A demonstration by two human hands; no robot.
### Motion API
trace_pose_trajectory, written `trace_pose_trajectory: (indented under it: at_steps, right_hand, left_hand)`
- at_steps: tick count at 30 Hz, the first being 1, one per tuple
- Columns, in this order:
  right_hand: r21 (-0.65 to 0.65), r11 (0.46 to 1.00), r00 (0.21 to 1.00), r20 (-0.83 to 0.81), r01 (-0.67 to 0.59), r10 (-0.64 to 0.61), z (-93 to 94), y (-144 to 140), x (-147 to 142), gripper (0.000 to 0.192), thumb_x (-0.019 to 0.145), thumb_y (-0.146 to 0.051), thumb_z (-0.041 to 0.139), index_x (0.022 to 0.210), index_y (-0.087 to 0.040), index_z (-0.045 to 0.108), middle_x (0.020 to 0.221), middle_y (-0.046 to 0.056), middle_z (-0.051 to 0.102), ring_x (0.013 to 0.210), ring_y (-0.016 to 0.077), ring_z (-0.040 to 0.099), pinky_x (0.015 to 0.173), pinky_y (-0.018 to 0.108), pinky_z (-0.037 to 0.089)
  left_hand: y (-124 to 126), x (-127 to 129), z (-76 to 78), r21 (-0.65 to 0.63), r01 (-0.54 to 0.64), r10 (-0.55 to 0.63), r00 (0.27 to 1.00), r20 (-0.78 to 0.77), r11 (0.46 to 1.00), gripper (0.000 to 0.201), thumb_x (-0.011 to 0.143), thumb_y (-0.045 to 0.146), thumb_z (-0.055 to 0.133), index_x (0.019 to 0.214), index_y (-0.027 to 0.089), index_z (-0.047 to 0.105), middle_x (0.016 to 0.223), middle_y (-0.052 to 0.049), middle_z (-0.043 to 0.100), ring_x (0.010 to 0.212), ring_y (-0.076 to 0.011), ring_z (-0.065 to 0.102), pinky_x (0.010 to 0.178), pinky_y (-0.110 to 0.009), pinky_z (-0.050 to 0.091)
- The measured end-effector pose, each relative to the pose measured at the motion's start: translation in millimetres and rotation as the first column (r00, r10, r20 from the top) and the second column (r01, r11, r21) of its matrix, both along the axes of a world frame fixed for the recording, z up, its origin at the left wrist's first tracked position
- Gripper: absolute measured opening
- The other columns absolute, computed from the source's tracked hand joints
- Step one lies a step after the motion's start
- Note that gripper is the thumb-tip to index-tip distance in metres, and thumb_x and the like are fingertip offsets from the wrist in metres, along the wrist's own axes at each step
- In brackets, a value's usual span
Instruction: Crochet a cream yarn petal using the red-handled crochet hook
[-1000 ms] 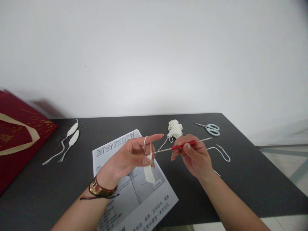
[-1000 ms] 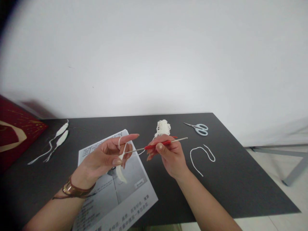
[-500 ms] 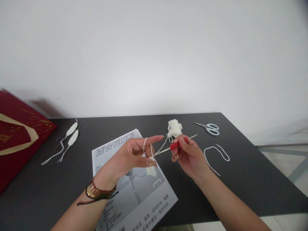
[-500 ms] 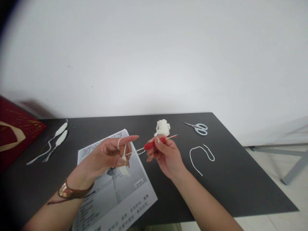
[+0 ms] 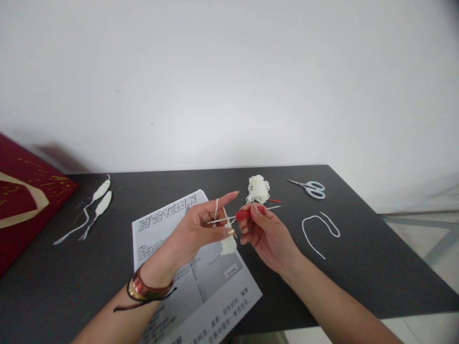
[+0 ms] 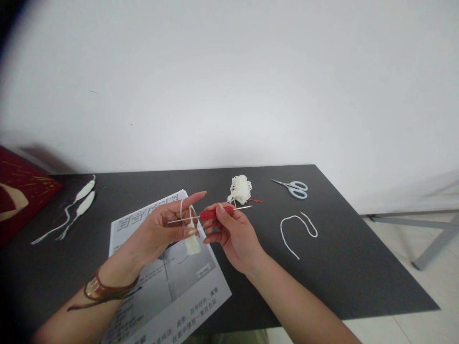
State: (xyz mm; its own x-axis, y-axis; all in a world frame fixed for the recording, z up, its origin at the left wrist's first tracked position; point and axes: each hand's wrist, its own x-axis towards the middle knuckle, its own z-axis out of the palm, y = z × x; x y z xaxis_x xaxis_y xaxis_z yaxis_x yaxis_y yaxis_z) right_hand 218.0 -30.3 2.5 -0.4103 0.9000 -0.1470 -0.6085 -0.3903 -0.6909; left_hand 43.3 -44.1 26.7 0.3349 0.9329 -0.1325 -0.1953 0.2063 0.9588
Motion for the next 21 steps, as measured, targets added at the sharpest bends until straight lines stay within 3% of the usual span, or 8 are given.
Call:
trace_pose_trajectory:
  at_steps: [7, 13, 21]
  right_hand:
    - [0.084, 0.996, 0.999, 0.010, 0.035, -0.036, 1.9, 11, 12, 0.020, 0.078, -0.037, 0.068, 0.075, -0.017, 0.066, 0.056, -0.003, 0.056, 0.045, 0.0088, 0.050, 0.042, 0.020, 0.053]
    - [0.255, 0.965, 0.995, 0.064, 0.057, -0.076, 6.0, 16, 20, 0.020, 0.077, -0.035, 0.069, 0.071, -0.017, 0.065, 0.059, -0.002, 0.059, 0.047, 0.0095, 0.052, 0.046, 0.023, 0.053]
    - [0.348, 0.935, 0.993, 0.076, 0.062, -0.094, 9.2, 13, 26, 0.018, 0.082, -0.033, 0.065, 0.073, -0.018, 0.065, 0.061, -0.002, 0.060, 0.050, 0.0100, 0.056, 0.048, 0.023, 0.051]
  left_hand:
    - [-5, -2, 2.7, -0.018, 0.077, -0.075, 0.994, 0.082, 0.997, 0.057, 0.071, 0.015, 0.072, 0.125, 0.026, 0.058, 0.069, 0.003, 0.051, 0.062, -0.0100, 0.048, 0.061, -0.023, 0.040]
    - [-7, -4, 6.7, -0.032, 0.142, -0.137, 0.983, 0.123, 0.989, 0.058, 0.072, 0.014, 0.071, 0.127, 0.026, 0.057, 0.071, 0.002, 0.052, 0.063, -0.0107, 0.051, 0.060, -0.023, 0.039]
    - [-7, -4, 9.1, -0.041, 0.172, -0.166, 0.977, 0.135, 0.984, 0.056, 0.071, 0.017, 0.072, 0.126, 0.023, 0.059, 0.072, 0.001, 0.050, 0.062, -0.0107, 0.046, 0.060, -0.025, 0.038]
